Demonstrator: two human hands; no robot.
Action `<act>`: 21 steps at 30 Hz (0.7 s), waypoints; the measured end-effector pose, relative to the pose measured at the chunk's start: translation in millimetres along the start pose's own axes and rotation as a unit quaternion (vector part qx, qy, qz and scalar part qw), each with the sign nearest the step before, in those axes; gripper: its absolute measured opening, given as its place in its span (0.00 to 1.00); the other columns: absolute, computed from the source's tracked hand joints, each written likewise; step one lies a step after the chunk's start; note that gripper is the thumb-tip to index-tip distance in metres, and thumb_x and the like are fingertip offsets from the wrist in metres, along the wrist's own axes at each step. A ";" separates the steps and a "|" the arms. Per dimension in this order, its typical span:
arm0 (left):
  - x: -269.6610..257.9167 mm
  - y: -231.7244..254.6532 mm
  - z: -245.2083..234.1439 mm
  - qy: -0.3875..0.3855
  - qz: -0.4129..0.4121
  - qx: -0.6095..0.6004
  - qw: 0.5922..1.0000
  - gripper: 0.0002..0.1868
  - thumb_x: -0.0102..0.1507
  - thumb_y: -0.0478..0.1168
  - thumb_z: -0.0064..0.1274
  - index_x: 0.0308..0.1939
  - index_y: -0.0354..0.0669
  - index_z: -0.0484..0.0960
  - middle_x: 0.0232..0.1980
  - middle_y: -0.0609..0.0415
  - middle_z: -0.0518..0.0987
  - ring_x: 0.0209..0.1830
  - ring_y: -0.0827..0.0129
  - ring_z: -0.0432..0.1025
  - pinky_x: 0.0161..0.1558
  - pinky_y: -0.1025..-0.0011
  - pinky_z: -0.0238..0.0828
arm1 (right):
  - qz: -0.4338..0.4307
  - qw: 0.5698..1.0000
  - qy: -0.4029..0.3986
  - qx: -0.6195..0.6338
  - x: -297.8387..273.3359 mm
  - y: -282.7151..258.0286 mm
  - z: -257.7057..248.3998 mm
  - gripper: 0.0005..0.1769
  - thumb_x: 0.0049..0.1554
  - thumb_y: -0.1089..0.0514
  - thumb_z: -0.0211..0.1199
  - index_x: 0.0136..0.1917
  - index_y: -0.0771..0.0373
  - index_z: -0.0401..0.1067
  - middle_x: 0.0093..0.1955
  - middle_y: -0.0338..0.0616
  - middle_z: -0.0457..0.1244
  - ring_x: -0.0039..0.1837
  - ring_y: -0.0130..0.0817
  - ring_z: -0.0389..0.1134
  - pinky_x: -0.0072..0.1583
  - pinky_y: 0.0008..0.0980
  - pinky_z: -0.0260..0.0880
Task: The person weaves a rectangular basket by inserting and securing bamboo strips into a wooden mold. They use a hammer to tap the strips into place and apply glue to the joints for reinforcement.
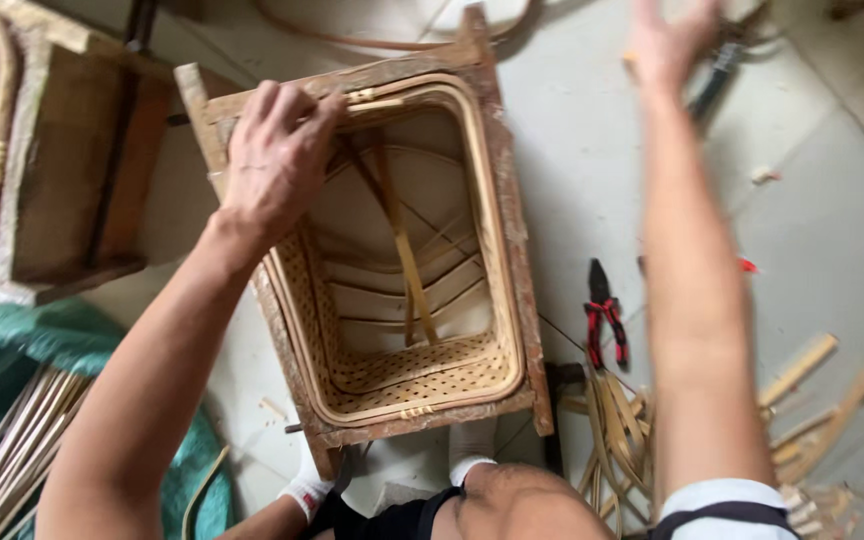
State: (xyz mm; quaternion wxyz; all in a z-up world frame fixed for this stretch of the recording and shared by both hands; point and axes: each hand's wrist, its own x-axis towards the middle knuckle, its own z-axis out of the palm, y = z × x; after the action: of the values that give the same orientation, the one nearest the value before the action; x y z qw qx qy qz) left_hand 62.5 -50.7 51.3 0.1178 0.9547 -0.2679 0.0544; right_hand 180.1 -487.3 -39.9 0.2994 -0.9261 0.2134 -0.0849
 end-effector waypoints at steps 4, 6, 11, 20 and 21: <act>0.7 3.3 4.0 0.019 -0.010 0.002 1.000 0.25 0.64 0.28 0.55 0.66 0.46 0.78 0.50 0.52 0.75 0.52 0.60 0.68 0.55 0.62 0.73 | 0.228 0.960 -0.093 -0.136 38.5 111.8 23.2 0.61 0.59 0.21 0.64 0.83 0.55 0.34 0.83 0.62 0.29 0.80 0.68 0.36 0.77 0.57 0.39; -0.3 0.3 6.9 0.007 -0.010 0.008 1.000 0.25 0.66 0.27 0.55 0.67 0.46 0.77 0.49 0.53 0.74 0.52 0.61 0.67 0.56 0.62 0.73 | 0.238 0.959 -0.090 -0.124 37.9 130.9 33.4 0.65 0.61 0.17 0.64 0.86 0.52 0.30 0.87 0.65 0.25 0.83 0.73 0.32 0.80 0.60 0.35; -0.2 -0.1 13.4 -0.051 -0.017 0.061 0.997 0.18 0.74 0.27 0.54 0.66 0.46 0.77 0.49 0.51 0.73 0.50 0.60 0.67 0.53 0.64 0.72 | 0.125 0.970 -0.140 -0.154 -18.9 122.1 0.1 0.58 0.57 0.37 0.65 0.88 0.49 0.36 0.92 0.57 0.33 0.88 0.65 0.34 0.83 0.64 0.36; -0.5 -7.4 22.7 0.055 0.000 -0.032 0.998 0.15 0.69 0.26 0.49 0.57 0.43 0.80 0.55 0.51 0.78 0.55 0.57 0.71 0.56 0.58 0.72 | 0.141 0.944 -0.252 -0.162 -81.1 117.9 -59.3 0.40 0.58 0.43 0.67 0.70 0.76 0.65 0.65 0.64 0.62 0.69 0.59 0.64 0.71 0.56 0.66; -0.6 -8.4 23.5 0.075 0.002 -0.042 0.996 0.14 0.69 0.28 0.51 0.56 0.44 0.81 0.54 0.50 0.79 0.53 0.56 0.72 0.54 0.58 0.72 | 0.152 0.939 -0.285 -0.117 -82.2 106.1 -69.3 0.32 0.60 0.47 0.64 0.65 0.77 0.73 0.59 0.61 0.70 0.64 0.52 0.73 0.70 0.51 0.74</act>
State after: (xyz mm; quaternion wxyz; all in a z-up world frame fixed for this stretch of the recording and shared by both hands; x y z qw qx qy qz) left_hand 67.3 -49.4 26.9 0.1772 0.9417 -0.2621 0.1148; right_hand 50.2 -564.0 -49.1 0.2468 -0.8964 0.2657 0.2549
